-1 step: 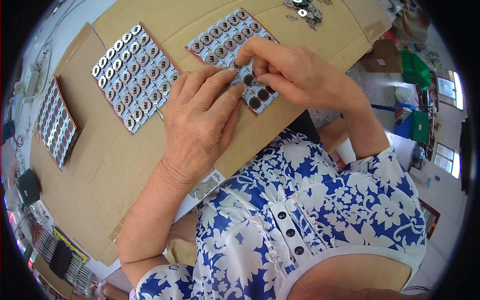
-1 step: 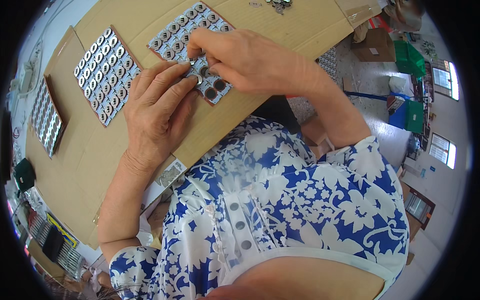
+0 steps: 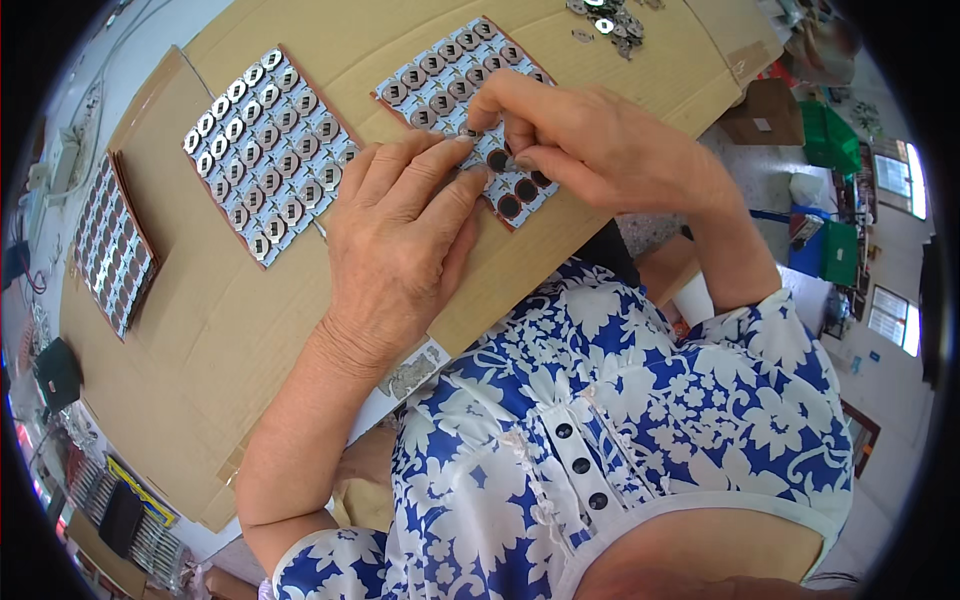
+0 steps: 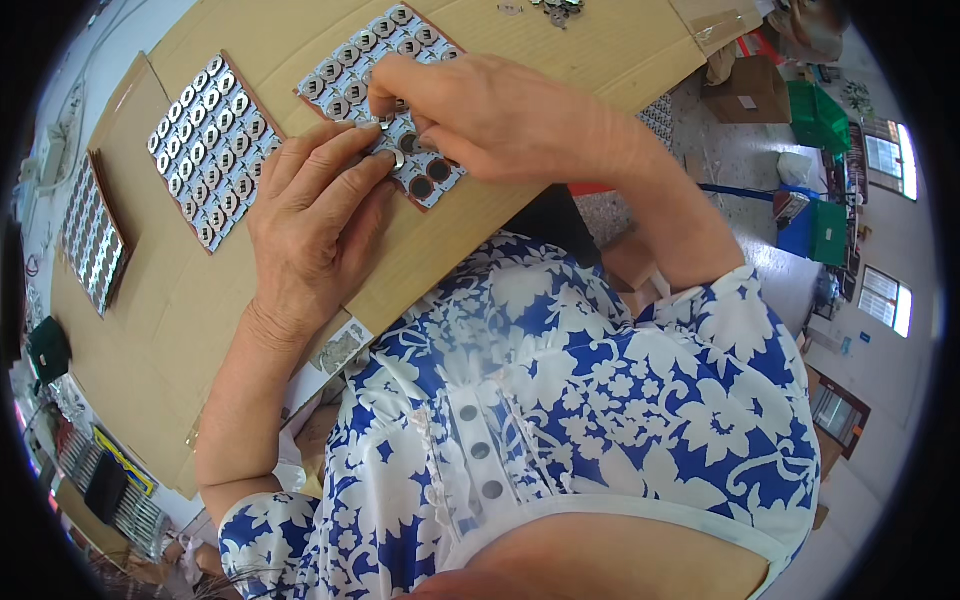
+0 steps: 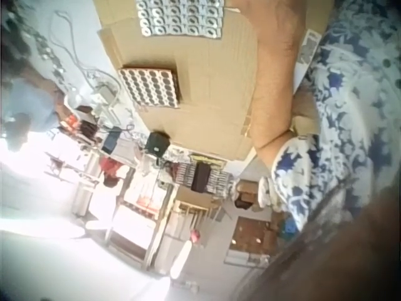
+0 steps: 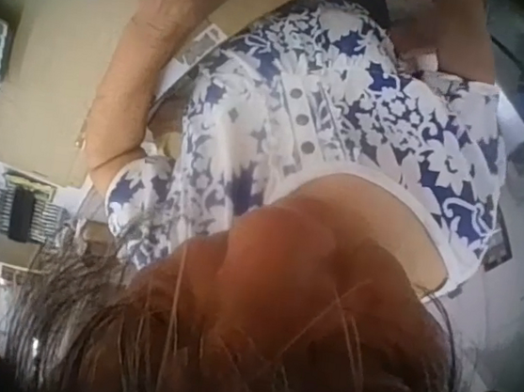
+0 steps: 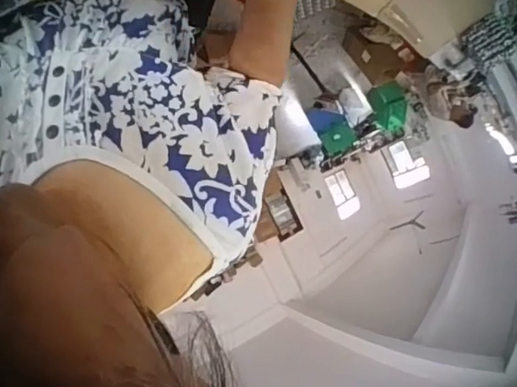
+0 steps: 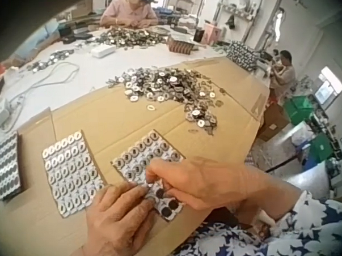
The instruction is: The person assembles small metal parts into a plastic tray by hand.
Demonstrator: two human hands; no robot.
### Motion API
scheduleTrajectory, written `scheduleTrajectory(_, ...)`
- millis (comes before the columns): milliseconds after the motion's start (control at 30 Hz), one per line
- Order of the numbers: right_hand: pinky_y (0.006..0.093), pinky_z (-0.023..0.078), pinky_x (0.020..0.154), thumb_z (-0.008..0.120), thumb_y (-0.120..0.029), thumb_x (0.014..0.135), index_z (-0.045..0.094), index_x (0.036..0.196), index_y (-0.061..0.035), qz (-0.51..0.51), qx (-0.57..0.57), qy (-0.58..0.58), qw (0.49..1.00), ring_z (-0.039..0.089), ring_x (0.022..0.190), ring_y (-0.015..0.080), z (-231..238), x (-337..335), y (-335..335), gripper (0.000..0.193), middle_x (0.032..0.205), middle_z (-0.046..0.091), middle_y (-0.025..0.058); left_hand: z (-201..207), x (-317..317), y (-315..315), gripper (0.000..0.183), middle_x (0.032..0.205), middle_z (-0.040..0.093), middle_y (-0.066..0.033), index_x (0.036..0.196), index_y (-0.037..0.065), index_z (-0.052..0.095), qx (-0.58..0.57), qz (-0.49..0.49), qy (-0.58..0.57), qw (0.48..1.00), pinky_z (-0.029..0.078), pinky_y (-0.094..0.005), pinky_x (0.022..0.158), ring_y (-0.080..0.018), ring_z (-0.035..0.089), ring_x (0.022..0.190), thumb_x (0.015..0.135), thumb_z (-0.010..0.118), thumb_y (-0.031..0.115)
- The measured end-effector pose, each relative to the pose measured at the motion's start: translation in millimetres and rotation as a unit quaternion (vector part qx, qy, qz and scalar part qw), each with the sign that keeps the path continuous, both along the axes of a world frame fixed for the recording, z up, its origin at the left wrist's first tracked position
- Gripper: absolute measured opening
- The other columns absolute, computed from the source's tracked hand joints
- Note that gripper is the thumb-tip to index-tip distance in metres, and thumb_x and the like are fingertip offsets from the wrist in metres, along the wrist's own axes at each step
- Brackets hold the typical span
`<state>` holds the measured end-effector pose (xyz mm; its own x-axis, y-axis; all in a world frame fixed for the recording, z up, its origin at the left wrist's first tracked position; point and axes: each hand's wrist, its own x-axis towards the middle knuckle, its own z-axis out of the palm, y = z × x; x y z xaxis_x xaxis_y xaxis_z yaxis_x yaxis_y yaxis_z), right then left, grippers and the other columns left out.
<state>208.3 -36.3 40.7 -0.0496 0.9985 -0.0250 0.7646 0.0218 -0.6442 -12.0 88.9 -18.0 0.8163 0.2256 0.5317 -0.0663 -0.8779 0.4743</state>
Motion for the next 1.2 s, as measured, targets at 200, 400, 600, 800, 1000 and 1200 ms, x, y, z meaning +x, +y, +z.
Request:
scheduleTrajectory(200,0.0564,0.057,0.081,0.065,0.0,0.101,0.058,0.129,-0.0043,0.112,-0.03,-0.042,0.992,0.075,0.099,0.0492,13.5,8.2,28.2,0.029,0.098,0.075,0.0248,-0.1,1.3,0.1,0.039,0.128,0.076,-0.0141,0.116,0.002,0.079,0.01,-0.016,-0.005,1.0,0.058,-0.0511,0.102,-0.0354,0.071,0.123,0.078,0.085,0.005)
scheduleTrajectory(400,0.0564,0.059,0.084,0.07,0.0,0.097,0.057,0.128,-0.0018,0.123,-0.019,-0.092,0.988,0.076,0.103,0.0476,13.8,4.6,29.7,0.033,0.105,0.077,0.0254,-1.8,1.5,0.2,0.042,0.132,0.075,-0.0202,0.118,0.003,0.079,0.043,-0.028,-0.008,0.999,0.058,-0.0542,0.104,-0.0396,0.07,0.129,0.077,0.086,0.008)
scheduleTrajectory(600,0.0514,0.06,0.082,0.074,-0.001,0.094,0.062,0.124,-0.0042,-0.003,0.097,-0.046,0.994,0.076,0.098,0.0431,-12.3,-12.6,3.0,0.032,0.105,0.076,0.0173,12.4,-3.8,-20.6,0.041,0.141,0.068,-0.0316,0.119,0.005,0.08,0.012,-0.039,0.061,0.997,0.051,-0.0654,0.115,-0.0513,0.064,0.137,0.081,0.089,0.019)
scheduleTrajectory(800,0.0425,0.057,0.073,0.077,0.0,0.092,0.071,0.11,-0.0049,-0.179,0.142,-0.009,0.974,0.071,0.082,0.0337,-34.0,-29.9,-28.5,0.02,0.097,0.068,0.0114,7.4,-4.2,-25.3,0.033,0.144,0.067,-0.0325,0.12,0.004,0.081,0.04,-0.022,0.062,0.997,0.048,-0.0678,0.118,-0.0511,0.062,0.141,0.09,0.082,0.019)
scheduleTrajectory(1000,0.0458,0.054,0.068,0.073,-0.002,0.094,0.066,0.097,-0.0041,-0.093,0.151,-0.08,0.981,0.069,0.079,0.0355,-29.1,-21.6,-22.2,0.008,0.089,0.061,0.0112,1.6,-3.5,-27.9,0.031,0.147,0.066,-0.0321,0.121,0.004,0.082,0.055,-0.002,0.072,0.996,0.047,-0.0691,0.119,-0.0504,0.061,0.143,0.094,0.078,0.018)
scheduleTrajectory(1200,0.0446,0.054,0.066,0.073,-0.004,0.096,0.066,0.094,-0.003,-0.091,0.132,-0.036,0.986,0.07,0.076,0.0331,-22.7,-16.0,-14.6,0.007,0.086,0.063,0.0134,11.8,-1.4,-28.9,0.033,0.146,0.067,-0.0308,0.119,0.005,0.082,0.034,-0.004,0.081,0.996,0.047,-0.0691,0.119,-0.0506,0.061,0.143,0.091,0.085,0.022)
